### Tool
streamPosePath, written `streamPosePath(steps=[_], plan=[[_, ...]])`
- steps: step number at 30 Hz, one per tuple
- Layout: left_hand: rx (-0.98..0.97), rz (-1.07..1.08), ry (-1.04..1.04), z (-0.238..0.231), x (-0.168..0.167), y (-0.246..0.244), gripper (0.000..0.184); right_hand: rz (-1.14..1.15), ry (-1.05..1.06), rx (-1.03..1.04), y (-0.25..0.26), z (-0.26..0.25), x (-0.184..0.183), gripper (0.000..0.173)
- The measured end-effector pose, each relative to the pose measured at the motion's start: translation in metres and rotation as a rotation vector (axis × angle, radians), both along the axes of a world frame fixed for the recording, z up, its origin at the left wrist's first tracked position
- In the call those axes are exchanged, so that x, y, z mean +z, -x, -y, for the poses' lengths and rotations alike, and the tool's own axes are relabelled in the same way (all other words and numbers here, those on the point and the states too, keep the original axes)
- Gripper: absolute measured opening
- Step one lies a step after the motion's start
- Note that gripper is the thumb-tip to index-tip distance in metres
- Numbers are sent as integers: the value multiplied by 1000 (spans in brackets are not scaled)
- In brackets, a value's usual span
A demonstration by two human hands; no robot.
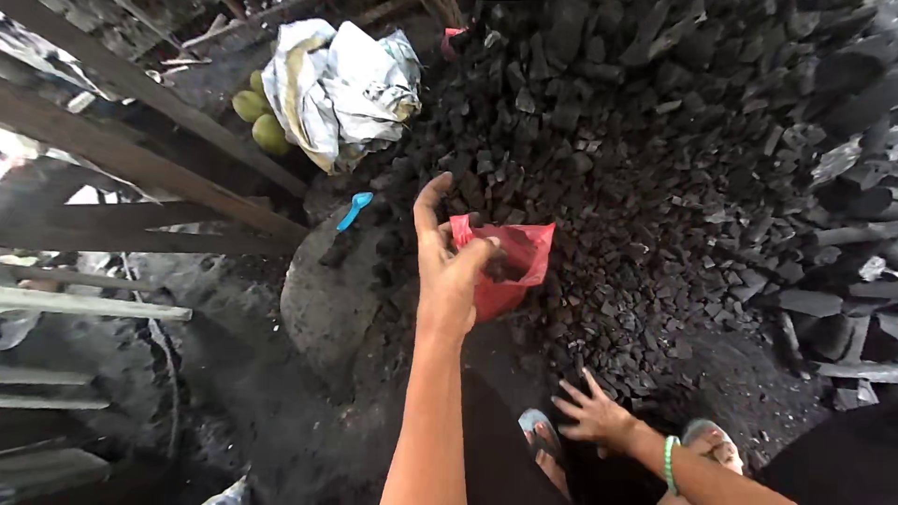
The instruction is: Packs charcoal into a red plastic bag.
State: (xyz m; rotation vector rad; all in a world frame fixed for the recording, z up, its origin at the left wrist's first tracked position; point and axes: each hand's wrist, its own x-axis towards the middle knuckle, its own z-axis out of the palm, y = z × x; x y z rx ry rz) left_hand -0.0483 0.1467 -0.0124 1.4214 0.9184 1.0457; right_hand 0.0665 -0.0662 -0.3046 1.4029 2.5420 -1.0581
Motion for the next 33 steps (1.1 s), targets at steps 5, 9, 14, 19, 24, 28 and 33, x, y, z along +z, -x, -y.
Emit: streamPosePath(steps=[5,9,14,19,24,28,33], plan=[[54,-13,-24,-2,0,8,84,212,102,101,-31,-24,7,47],[71,-2,13,-3,1,13,83,219,92,2,-80,-48,16,45],[-53,91,196,0,3,17,78,193,62,-243,-95,-50,19,46],[-184,1,293,5,-1,9,81,-79,-48,-867,-117,-58,36,25],[-356,-161,278,14,-5,-13,88,-1084,-201,-1549,-135,-83,101,14],[-434,-167,308,21,-8,-23,89,-1606,-228,-1288,-90,-114,161,16],[-378,-115,344,23,-9,-18,85,-1095,-47,-1010,-76,-132,171,29]])
